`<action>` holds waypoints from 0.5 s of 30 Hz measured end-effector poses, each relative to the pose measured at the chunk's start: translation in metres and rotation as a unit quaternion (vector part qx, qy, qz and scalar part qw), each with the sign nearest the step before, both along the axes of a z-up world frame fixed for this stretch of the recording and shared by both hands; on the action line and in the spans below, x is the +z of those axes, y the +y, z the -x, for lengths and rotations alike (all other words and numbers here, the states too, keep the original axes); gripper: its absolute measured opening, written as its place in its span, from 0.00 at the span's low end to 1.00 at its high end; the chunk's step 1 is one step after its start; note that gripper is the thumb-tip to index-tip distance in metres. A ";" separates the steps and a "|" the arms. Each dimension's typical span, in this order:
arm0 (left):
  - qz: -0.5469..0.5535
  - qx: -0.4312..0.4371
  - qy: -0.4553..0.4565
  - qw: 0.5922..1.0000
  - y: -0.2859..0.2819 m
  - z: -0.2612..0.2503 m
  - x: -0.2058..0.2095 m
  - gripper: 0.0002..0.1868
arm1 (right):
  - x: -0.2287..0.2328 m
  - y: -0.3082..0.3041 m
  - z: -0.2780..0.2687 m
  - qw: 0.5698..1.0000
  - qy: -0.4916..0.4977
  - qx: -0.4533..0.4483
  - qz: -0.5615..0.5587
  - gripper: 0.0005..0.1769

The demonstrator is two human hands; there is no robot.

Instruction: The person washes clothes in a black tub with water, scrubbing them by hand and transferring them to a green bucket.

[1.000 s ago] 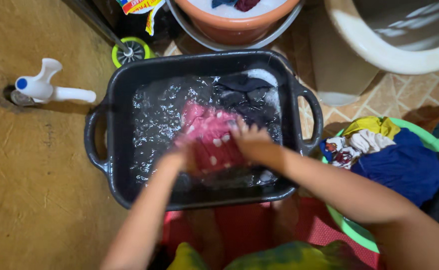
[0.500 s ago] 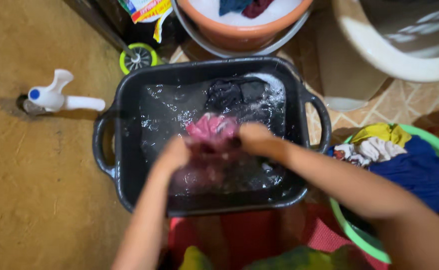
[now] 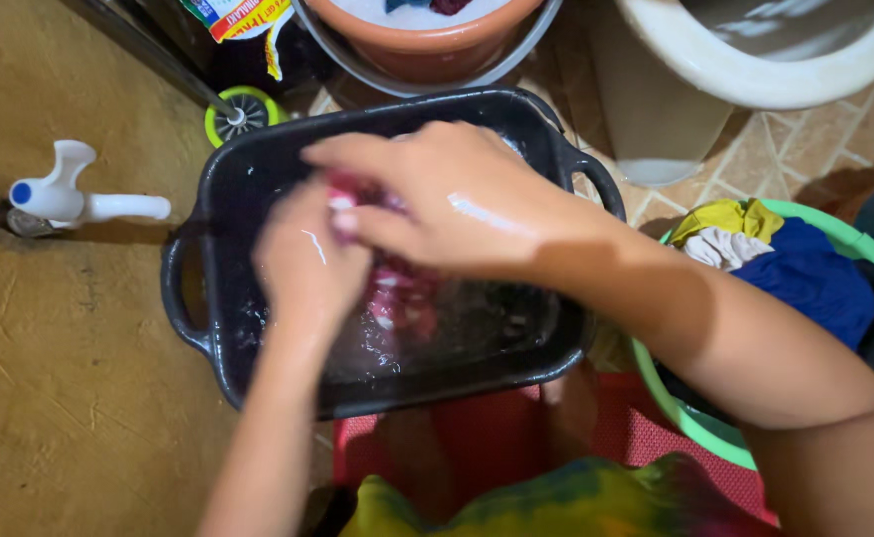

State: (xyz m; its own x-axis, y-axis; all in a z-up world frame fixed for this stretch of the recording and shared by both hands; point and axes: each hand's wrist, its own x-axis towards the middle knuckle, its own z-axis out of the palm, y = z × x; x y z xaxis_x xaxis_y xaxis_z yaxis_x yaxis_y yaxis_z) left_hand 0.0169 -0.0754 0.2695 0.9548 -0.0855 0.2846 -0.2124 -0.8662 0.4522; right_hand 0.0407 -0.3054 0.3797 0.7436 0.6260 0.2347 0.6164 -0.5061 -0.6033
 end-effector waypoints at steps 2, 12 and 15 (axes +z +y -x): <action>-0.090 -0.029 0.152 0.984 -0.003 -0.003 -0.087 0.19 | -0.029 -0.016 -0.005 0.999 0.036 0.008 -0.018 0.32; 0.344 0.033 0.300 0.889 -0.005 -0.009 -0.091 0.04 | -0.226 0.002 0.021 0.974 0.202 -0.021 -0.097 0.86; 0.381 -0.061 0.085 0.919 0.020 0.020 0.034 0.05 | -0.271 0.037 0.035 0.957 0.203 -0.105 -0.179 0.92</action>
State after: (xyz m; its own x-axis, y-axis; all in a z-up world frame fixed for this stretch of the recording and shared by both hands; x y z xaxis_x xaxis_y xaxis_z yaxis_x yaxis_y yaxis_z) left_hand -0.0033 -0.0555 0.3032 0.9875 -0.0322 0.1545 -0.1575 -0.2590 0.9529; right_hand 0.0055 -0.2682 0.1088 0.9199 0.3858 0.0699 0.2007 -0.3100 -0.9293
